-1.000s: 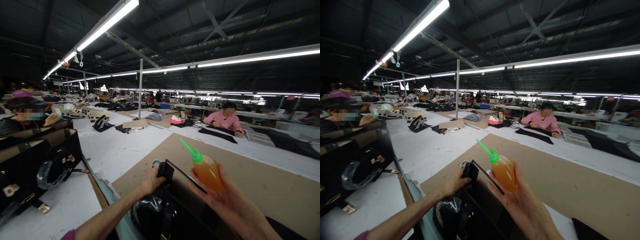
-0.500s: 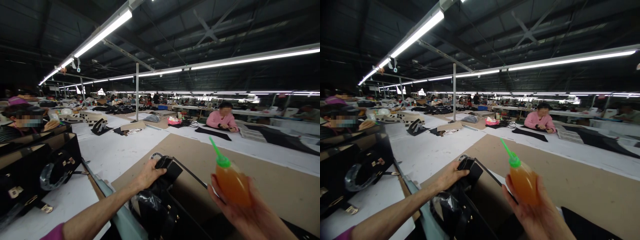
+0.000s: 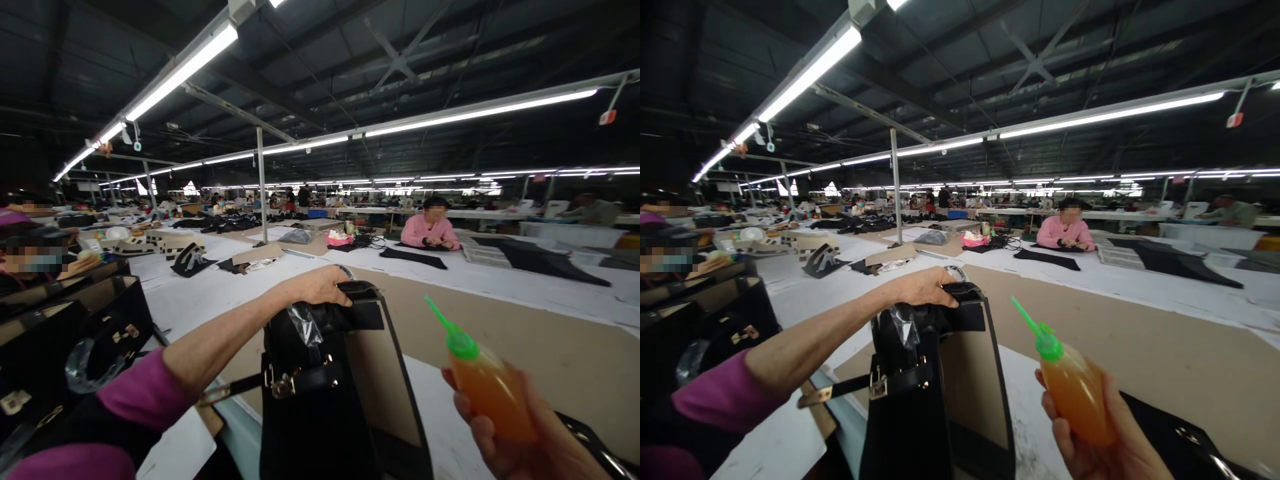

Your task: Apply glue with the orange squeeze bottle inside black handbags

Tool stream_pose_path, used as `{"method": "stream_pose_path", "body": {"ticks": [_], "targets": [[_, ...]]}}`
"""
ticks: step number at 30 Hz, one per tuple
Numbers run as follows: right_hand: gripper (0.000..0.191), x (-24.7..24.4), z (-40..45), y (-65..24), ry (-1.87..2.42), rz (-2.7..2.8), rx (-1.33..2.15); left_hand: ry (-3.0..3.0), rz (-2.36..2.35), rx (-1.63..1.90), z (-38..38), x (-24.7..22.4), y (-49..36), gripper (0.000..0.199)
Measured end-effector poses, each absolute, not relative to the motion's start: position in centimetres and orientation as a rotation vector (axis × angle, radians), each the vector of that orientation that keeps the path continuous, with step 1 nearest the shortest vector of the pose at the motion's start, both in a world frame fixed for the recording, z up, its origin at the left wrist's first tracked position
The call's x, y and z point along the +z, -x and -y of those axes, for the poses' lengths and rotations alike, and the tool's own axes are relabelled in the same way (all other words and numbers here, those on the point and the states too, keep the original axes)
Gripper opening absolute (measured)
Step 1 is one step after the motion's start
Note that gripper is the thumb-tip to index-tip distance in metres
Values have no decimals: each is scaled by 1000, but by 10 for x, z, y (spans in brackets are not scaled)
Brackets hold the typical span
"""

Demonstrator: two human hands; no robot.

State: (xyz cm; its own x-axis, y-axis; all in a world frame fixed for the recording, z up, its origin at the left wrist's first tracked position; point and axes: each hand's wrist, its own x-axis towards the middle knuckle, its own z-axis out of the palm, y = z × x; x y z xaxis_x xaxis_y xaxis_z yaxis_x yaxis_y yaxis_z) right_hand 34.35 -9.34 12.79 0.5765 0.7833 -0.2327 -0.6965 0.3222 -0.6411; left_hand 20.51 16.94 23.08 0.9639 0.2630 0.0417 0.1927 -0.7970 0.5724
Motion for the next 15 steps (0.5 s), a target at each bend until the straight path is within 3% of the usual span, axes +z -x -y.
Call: {"method": "stream_pose_path", "body": {"ticks": [6, 15], "targets": [[58, 117, 102, -357, 941, 130, 839, -2732, -288, -23, -191, 220, -235, 3], [47, 112, 111, -368, 1147, 390, 742, -2687, -217, -136, -195, 160, -250, 6]]}}
